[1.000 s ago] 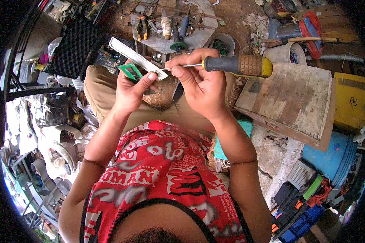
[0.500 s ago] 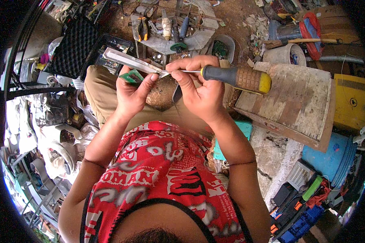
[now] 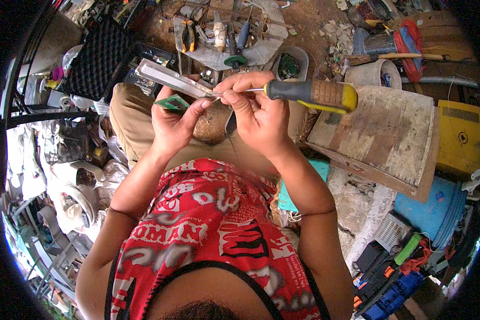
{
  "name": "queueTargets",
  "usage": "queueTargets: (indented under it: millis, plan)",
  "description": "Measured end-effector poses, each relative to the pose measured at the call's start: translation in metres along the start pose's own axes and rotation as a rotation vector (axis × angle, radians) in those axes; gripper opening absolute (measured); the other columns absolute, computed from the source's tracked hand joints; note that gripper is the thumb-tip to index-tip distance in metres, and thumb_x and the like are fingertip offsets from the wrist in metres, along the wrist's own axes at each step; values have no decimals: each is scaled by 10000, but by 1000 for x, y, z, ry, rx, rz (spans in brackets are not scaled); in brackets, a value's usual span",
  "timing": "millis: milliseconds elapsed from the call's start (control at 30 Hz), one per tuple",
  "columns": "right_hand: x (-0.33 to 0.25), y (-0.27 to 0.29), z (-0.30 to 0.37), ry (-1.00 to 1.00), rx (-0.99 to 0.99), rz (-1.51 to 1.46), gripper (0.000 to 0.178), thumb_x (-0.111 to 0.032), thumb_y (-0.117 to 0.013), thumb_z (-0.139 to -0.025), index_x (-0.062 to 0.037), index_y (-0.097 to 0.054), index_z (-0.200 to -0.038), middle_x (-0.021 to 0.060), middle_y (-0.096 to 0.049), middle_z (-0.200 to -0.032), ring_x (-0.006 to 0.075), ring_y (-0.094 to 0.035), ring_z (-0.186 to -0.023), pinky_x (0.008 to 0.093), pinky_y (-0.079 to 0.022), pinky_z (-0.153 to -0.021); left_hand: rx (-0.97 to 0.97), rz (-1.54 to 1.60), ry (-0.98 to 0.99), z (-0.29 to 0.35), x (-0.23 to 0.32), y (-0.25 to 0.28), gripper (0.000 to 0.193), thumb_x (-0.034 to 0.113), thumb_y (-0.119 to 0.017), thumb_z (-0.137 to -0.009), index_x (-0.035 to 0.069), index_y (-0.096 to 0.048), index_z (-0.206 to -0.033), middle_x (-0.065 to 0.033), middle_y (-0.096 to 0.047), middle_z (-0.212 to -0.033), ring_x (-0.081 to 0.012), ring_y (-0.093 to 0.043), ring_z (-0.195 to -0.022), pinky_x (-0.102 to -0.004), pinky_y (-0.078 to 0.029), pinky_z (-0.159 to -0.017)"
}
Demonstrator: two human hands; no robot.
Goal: The person uses a screwdriver and pliers to disassemble or assemble small electronic components, handling a circuit board and white plastic strips. They move parts between their hands and a tool case while sitting on the ground.
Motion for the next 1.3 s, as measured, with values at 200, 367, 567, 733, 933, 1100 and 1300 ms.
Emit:
queueTargets:
  millis: [200, 367, 567, 733, 933, 1100, 1300]
  plan:
    - [-9, -3, 3, 116, 11, 91, 183, 25, -563, -901, -40, -425, -1001, 150, -599, -928, 229, -633, -891, 335, -527, -805, 97, -63, -75, 5, -3, 5, 322, 0, -723, -802, -28, -559, -1077, -62, -655, -912, -101, -600, -797, -238, -499, -700]
    - [-10, -6, 2, 154, -9, 59, 187, 44, -555, -896, -41, -417, -990, 150, -594, -935, 243, -634, -894, 354, -531, -819, 87, 25, -121, 3, -1, 3, 260, -22, -713, -803, -18, -570, -1021, -59, -650, -894, -102, -591, -762, -236, -491, -678]
    - [-11, -7, 1, 194, -58, 34, 199, 58, -557, -889, -43, -419, -990, 153, -598, -930, 246, -634, -889, 358, -535, -815, 59, 48, -58, 1, -1, 2, 248, -26, -709, -804, -17, -573, -1011, -60, -645, -884, -110, -587, -763, -238, -487, -683]
    - [-11, -6, -1, 166, -81, 6, 195, 55, -559, -889, -42, -420, -986, 157, -603, -929, 246, -637, -879, 354, -536, -808, 30, 0, -111, -1, 11, 2, 253, -17, -720, -794, -22, -578, -1003, -68, -651, -878, -122, -594, -776, -252, -490, -707]
    - [-6, -5, -1, 115, -113, -16, 186, 37, -554, -900, -38, -412, -993, 158, -605, -935, 250, -640, -896, 348, -534, -806, -7, -25, -115, -1, 11, 0, 243, -7, -729, -790, -21, -586, -985, -71, -658, -881, -120, -600, -796, -254, -490, -715]
    - [-10, 0, -4, 88, -97, -16, 185, 20, -549, -909, -34, -401, -1005, 160, -600, -942, 244, -640, -902, 349, -534, -818, -8, -127, -170, -8, 27, -4, 256, 19, -728, -800, -17, -578, -1004, -68, -664, -863, -118, -607, -785, -256, -497, -714]
    - [-9, 5, -8, 22, -85, -70, 185, 15, -542, -915, -31, -392, -1013, 165, -592, -948, 240, -637, -913, 351, -533, -831, -53, 109, -25, -12, 8, -10, 296, 34, -716, -814, -11, -553, -1058, -55, -665, -855, -99, -608, -749, -246, -504, -679]
Point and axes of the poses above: each hand's wrist, its own z-axis away from the middle knuckle, its own y-axis out of the back of the hand, x = y × z, the point moved 10 cm from there along -z, towards the middle knuckle
